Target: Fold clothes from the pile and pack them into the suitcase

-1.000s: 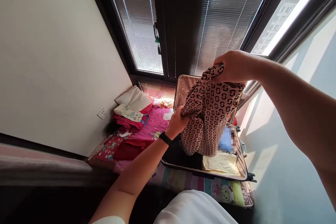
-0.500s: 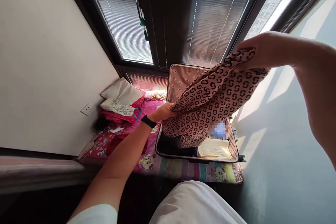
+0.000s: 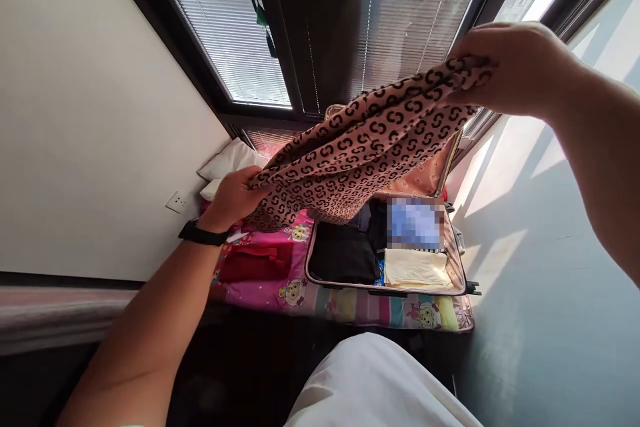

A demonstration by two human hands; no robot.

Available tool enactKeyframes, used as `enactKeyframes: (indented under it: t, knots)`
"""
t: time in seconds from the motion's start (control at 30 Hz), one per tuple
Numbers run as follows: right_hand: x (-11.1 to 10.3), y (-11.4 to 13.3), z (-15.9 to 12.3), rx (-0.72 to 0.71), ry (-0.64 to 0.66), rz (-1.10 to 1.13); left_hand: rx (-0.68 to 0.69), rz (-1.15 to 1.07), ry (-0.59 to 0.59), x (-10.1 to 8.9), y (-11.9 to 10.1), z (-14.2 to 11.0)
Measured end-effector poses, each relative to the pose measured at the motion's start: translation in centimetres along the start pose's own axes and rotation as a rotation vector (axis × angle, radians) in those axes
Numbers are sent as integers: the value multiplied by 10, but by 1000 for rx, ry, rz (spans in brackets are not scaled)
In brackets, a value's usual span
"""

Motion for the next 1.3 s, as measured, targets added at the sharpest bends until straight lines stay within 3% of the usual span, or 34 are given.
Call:
enactKeyframes:
  t: [0.07, 0.13, 0.2, 0.27, 0.33, 0.43, 0.5, 0.57, 0.63, 0.7, 0.8, 0.93, 1.07, 1.17, 1.23, 1.3]
  knots:
    - [9, -14, -28, -185, -28, 25, 124, 91, -9, -6, -22, -12]
    - [34, -27, -70, -386, 14, 32, 279, 179, 106, 15, -45, -28]
    - [79, -39, -125, -519, 117, -7, 412, 258, 319, 64, -58, -53]
    - [136, -49, -190, -542, 181, -48, 459, 307, 542, 134, -55, -85]
    - [201, -49, -262, -562, 187, -26, 406, 303, 707, 211, -35, -121]
    - [303, -37, -366, -494, 211, 48, 201, 369, 898, 315, 20, -180]
    - [362, -24, -426, -426, 289, 97, 101, 416, 920, 359, 53, -215]
    - [405, -13, -474, -341, 339, 84, 48, 452, 849, 382, 75, -241]
    - [429, -6, -506, -276, 362, 54, 37, 465, 737, 390, 85, -259]
    - [439, -4, -525, -240, 371, 37, 62, 455, 668, 391, 87, -270]
    - [441, -7, -531, -230, 382, 39, 102, 449, 715, 392, 85, -274]
    - [433, -15, -524, -206, 424, 66, 100, 460, 842, 384, 74, -257]
    - [425, -22, -521, -140, 448, 157, 112, 411, 907, 362, 55, -251]
    - [423, -19, -524, -165, 420, 170, 36, 424, 979, 338, 53, -251]
    - [424, -14, -528, -192, 401, 162, 6, 467, 999, 322, 52, -236]
    - [426, -9, -531, -194, 398, 160, 19, 490, 1005, 313, 48, -199]
Point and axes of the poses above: each hand's wrist, its own z-axis towards the middle knuckle, its own x-axis out of the palm, y = z × x, the point moved 6 cm from there along z, towards the middle knuckle, and after that the axes turned 4 degrees about -z, right-handed, at the moved point
